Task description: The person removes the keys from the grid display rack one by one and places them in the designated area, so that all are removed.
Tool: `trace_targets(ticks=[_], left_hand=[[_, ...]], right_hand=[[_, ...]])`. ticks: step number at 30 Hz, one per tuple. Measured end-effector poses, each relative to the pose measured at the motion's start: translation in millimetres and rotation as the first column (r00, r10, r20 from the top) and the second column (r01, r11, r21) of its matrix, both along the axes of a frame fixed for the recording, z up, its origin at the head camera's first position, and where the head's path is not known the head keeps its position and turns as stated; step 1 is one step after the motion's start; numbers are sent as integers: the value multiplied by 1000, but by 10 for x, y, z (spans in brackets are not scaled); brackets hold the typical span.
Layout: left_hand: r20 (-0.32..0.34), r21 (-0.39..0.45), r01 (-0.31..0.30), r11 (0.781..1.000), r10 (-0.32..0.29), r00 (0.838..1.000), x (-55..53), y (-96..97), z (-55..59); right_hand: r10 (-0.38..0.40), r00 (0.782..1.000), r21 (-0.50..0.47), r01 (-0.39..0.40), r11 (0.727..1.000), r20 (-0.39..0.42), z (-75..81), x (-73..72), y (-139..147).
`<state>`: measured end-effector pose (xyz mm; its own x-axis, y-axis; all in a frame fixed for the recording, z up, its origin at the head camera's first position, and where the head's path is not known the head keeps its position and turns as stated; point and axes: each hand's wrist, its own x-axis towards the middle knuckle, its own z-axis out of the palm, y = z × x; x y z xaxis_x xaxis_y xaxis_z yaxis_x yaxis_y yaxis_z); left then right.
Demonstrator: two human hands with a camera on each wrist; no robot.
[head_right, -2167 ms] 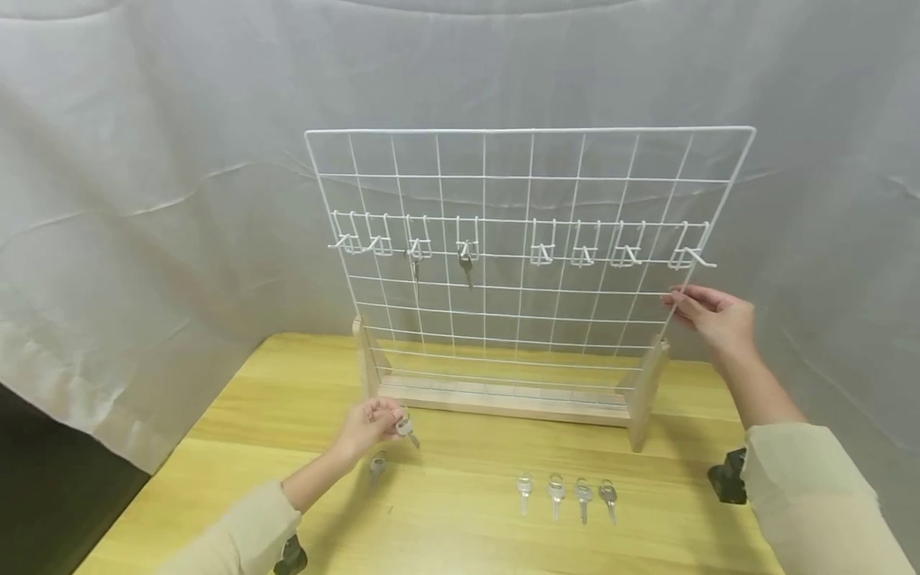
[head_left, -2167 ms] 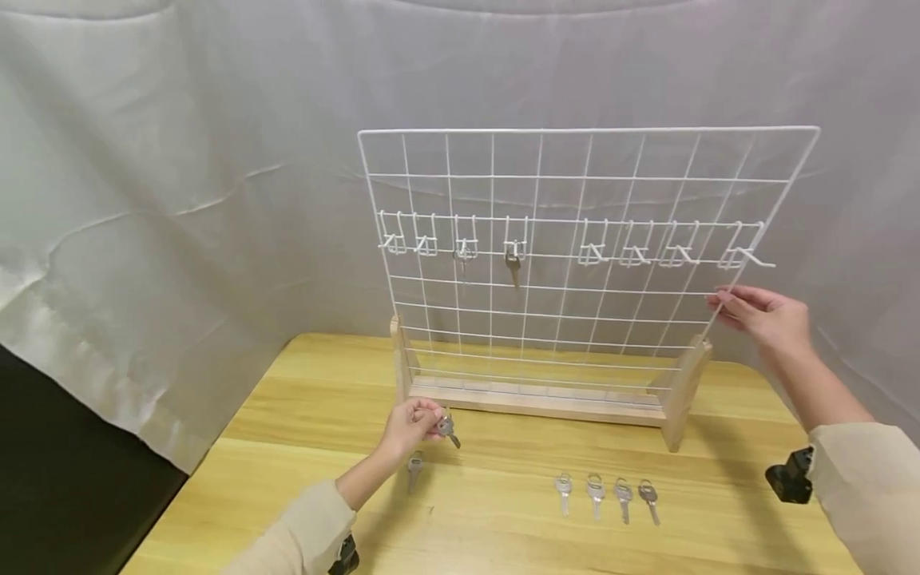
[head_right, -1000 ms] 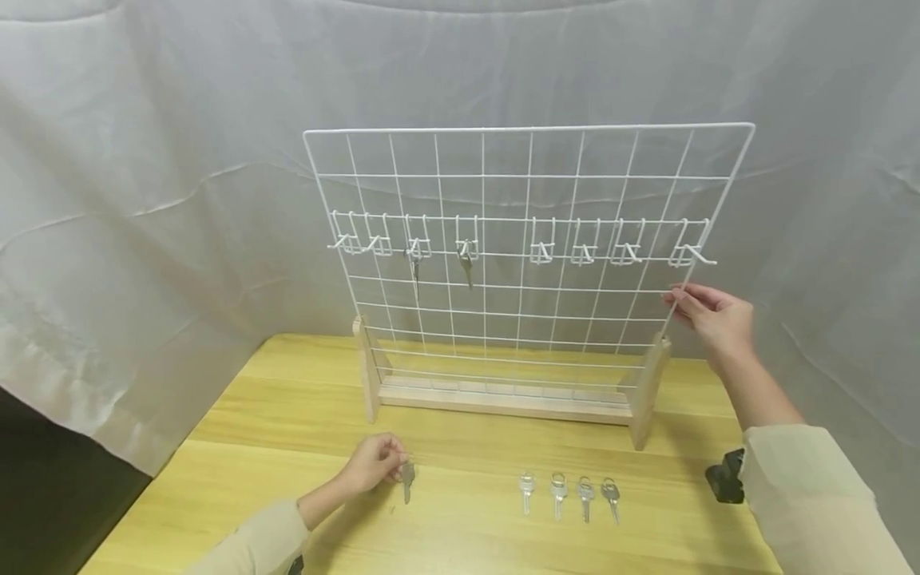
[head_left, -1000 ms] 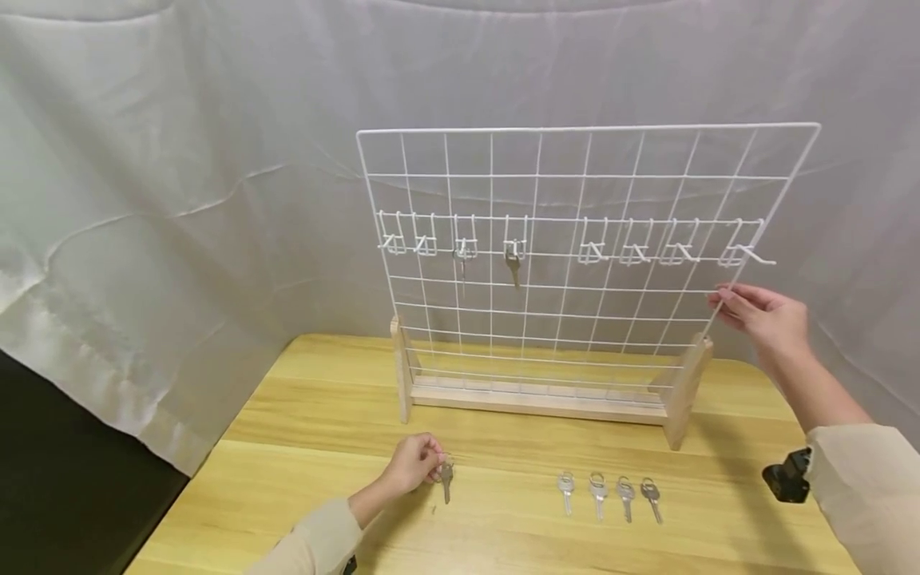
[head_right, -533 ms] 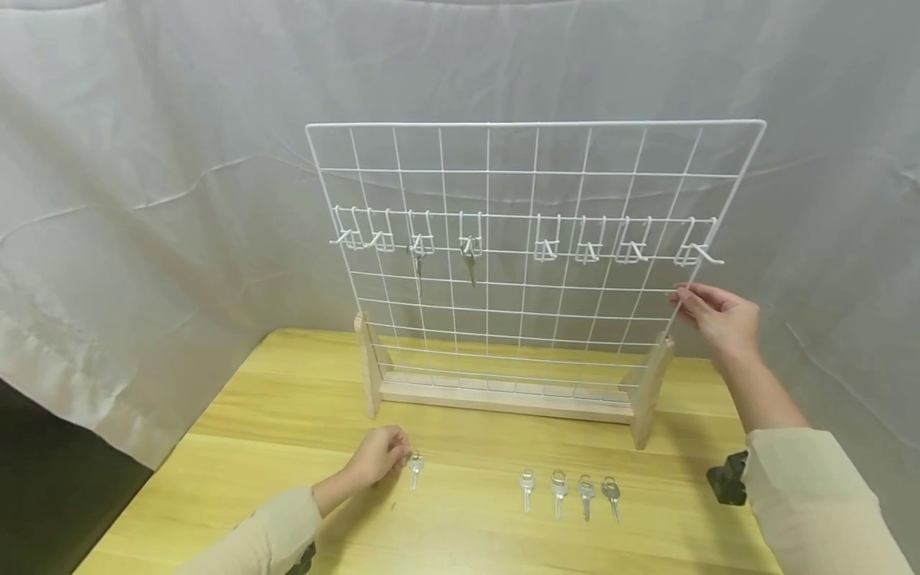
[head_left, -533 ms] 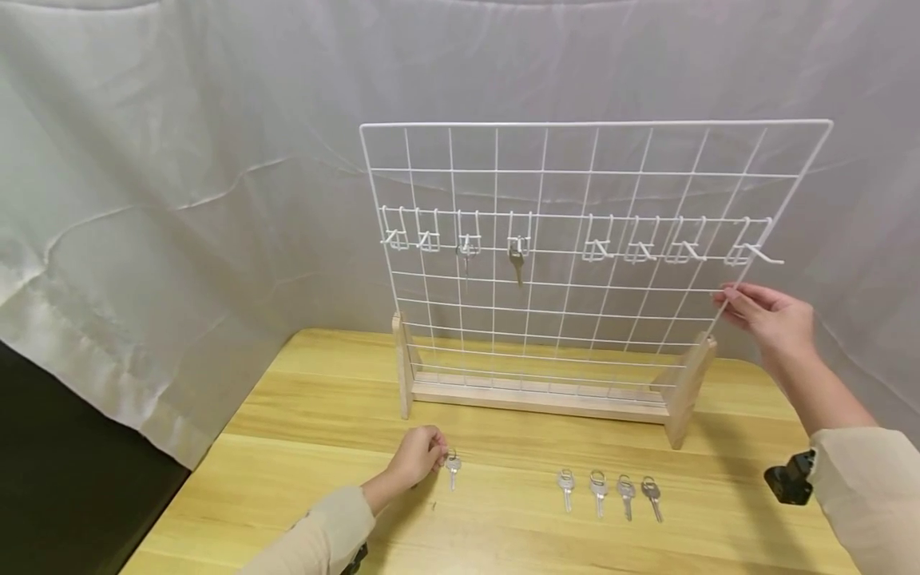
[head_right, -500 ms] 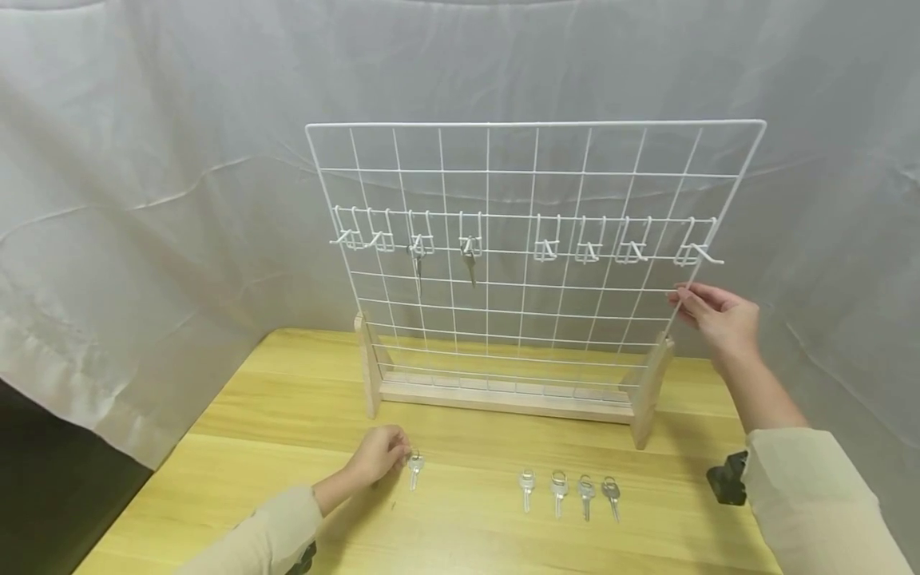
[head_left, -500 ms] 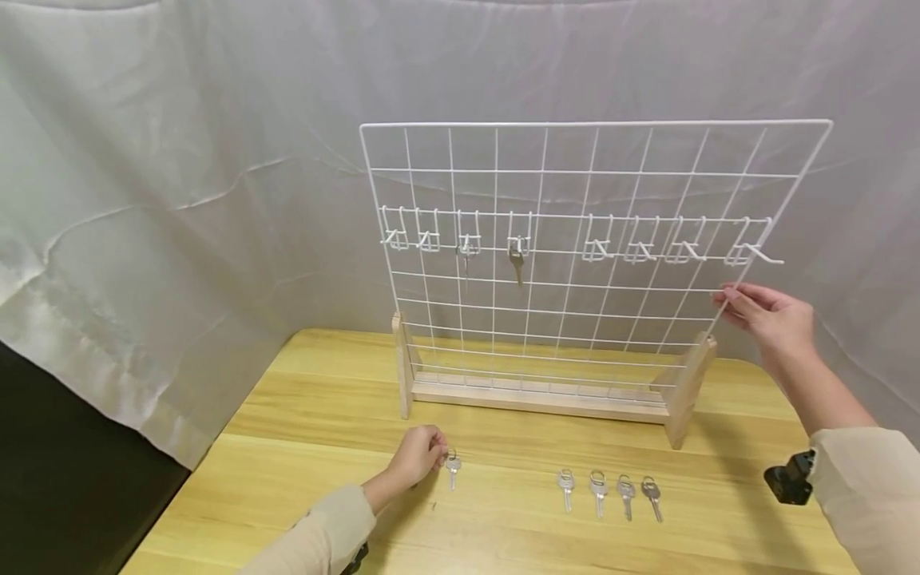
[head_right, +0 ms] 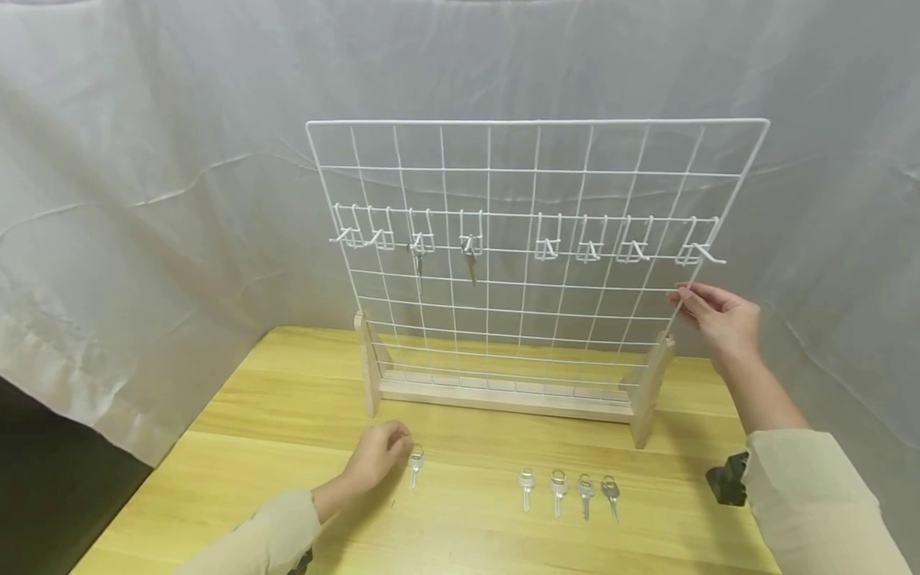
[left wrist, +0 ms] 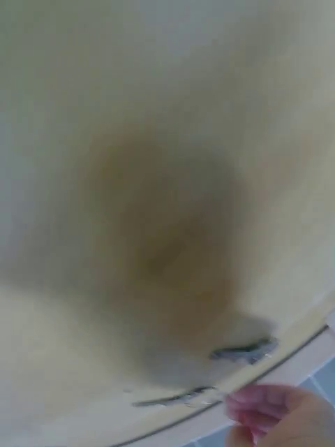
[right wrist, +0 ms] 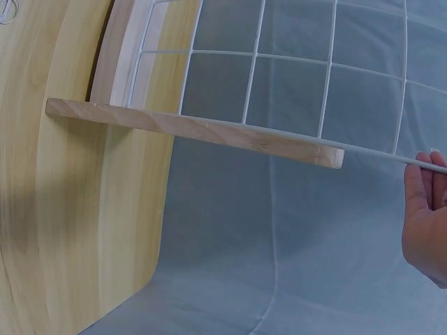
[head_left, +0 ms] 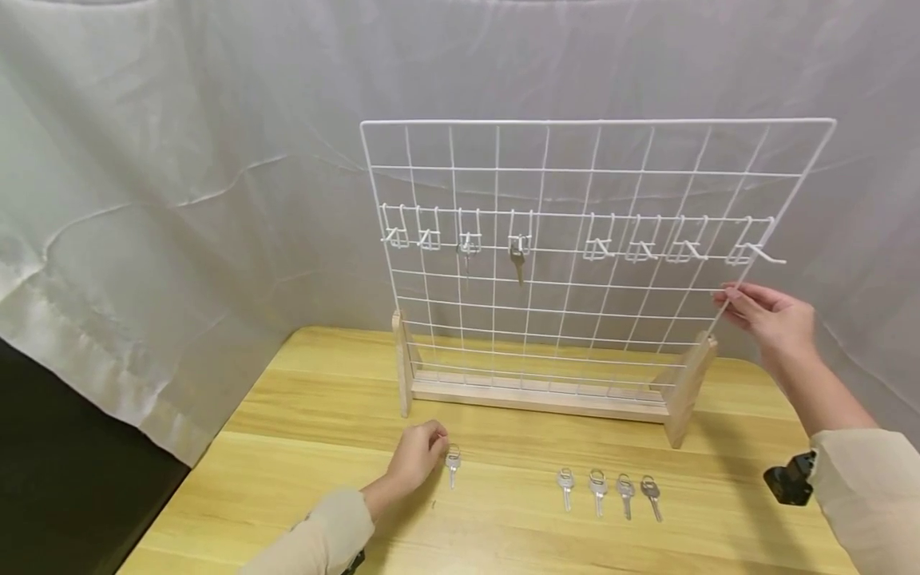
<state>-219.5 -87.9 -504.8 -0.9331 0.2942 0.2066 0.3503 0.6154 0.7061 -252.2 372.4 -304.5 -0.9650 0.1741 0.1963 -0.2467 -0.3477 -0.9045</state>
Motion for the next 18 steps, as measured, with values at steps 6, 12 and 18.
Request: trace_targets(ticks=[6,12,18], left_hand=[[-304,-253,137,958,-213,929,262,-74,-133],[-458,-558,189,808,-490,741,406,-213,-192],[-392,-700,194,687,-597,700,479,-331,-193]], right_hand=[[-2,1000,11,2,1000,11,10,-9,0],[4,1000,6,-4,1000,-1,13,-16,-11],[5,1000,-5,-5,1000,-2,2,-17,-9]])
